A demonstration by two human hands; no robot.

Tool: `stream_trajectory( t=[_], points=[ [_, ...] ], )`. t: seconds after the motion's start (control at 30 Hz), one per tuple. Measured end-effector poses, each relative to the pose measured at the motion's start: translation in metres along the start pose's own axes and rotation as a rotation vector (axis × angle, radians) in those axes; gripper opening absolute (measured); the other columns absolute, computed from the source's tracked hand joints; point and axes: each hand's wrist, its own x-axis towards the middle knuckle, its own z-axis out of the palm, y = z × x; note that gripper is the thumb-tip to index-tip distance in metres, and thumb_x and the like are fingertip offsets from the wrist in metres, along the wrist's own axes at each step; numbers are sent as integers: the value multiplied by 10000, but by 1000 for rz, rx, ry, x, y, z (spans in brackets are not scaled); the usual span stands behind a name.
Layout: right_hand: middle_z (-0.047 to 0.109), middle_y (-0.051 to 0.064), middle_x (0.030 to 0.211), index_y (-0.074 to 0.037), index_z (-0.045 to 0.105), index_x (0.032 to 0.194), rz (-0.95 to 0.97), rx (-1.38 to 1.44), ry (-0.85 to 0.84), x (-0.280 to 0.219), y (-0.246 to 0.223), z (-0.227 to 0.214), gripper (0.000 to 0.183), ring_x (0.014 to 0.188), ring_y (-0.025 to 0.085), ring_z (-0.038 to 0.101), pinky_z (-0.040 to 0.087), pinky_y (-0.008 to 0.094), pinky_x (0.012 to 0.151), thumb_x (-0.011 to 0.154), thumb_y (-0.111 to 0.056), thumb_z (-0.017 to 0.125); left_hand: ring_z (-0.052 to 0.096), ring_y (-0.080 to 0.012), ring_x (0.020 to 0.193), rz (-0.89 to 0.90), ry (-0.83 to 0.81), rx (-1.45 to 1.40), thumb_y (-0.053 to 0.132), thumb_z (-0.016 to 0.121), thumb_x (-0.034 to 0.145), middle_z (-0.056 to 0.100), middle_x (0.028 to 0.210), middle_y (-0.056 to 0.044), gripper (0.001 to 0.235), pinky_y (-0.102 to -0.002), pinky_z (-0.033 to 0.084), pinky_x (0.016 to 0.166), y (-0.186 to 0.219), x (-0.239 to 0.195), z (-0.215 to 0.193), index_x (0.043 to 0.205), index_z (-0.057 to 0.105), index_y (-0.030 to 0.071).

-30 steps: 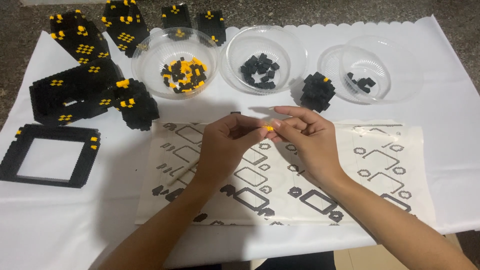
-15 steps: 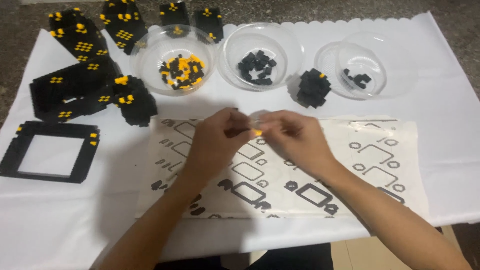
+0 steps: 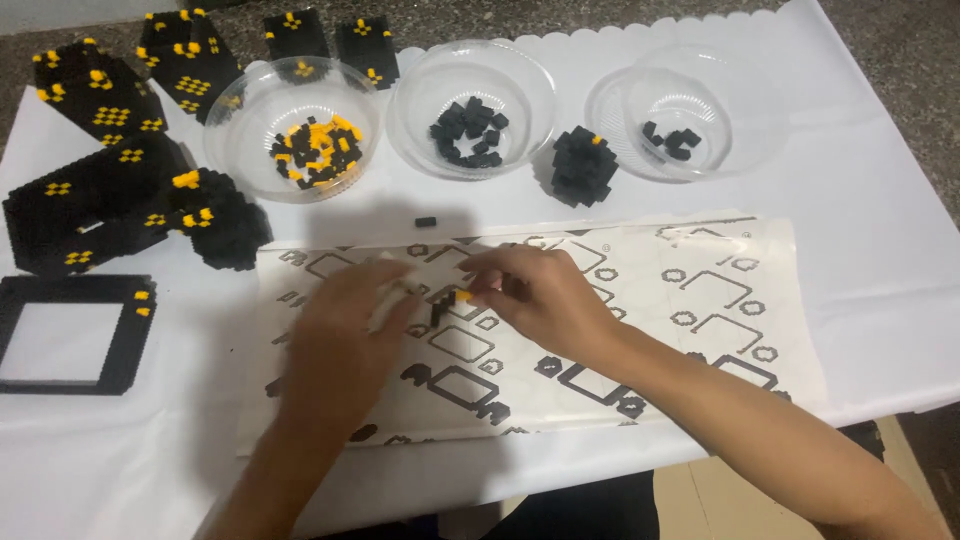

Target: The person assembles small black and yellow plastic bricks by hand, following a printed instruction sheet laid out on a white tablecloth. They pick individual pieces from clear bowls and connect them into small structures, occasionally placing completed sections on the table.

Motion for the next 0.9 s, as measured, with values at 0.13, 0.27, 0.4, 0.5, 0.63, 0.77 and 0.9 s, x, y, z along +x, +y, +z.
stream_trajectory(
  t=[0.13,0.27,0.4,0.5,0.63,0.77,0.9],
  points=[
    [744,9,814,-106,680,1051,33,-51,-10,1,0,-3,262,560,114,641,518,234,569,793,-128,718,501,-302,1061,-159,-91,208,340,611,832,607,1144,-55,435,-456,458,817,-27,-27,-8,1216,569,139],
    [741,27,832,-52,616,1150,-59,-110,-27,-2,3,-3,330,630,148,690,560,260,605,826,-89,658,531,-307,962,-42,-30,413,206,605,857,573,1052,-94,376,-437,474,789,-46,-42,1,1214,574,92],
    [734,49,893,-22,560,1148,-160,-161,-45,-6,1,-6,284,731,159,724,581,260,650,874,-91,587,499,-334,1027,-167,-146,292,-118,489,730,440,1149,-148,608,-452,508,759,-40,-40,-6,1318,484,37],
    [712,-72,878,-115,477,1016,-149,-282,-63,-9,-5,-10,147,481,132,580,479,290,447,901,-134,567,557,-341,877,-266,-74,-36,115,376,947,468,1079,-101,275,-493,477,664,-20,-36,-13,1176,527,99],
    [711,4,852,-93,444,1018,-239,-397,-68,-10,-2,-9,180,576,220,648,468,341,413,899,-149,566,543,-155,691,-638,-323,-286,308,315,923,671,924,45,403,-335,453,653,9,-37,-15,1262,515,221],
    [619,10,666,-102,448,961,-286,-483,-66,-10,1,-8,131,430,210,521,399,330,364,910,-151,559,626,-221,816,-468,-348,-256,254,321,929,641,935,9,402,-376,465,726,14,-48,0,1292,484,197],
    [618,23,671,-81,480,977,-324,-545,-51,-11,4,-6,108,480,208,556,429,332,364,931,-153,546,653,-217,847,-435,-359,-202,212,332,927,633,1010,0,448,-412,497,690,25,-47,0,1368,408,198]
  ],
)
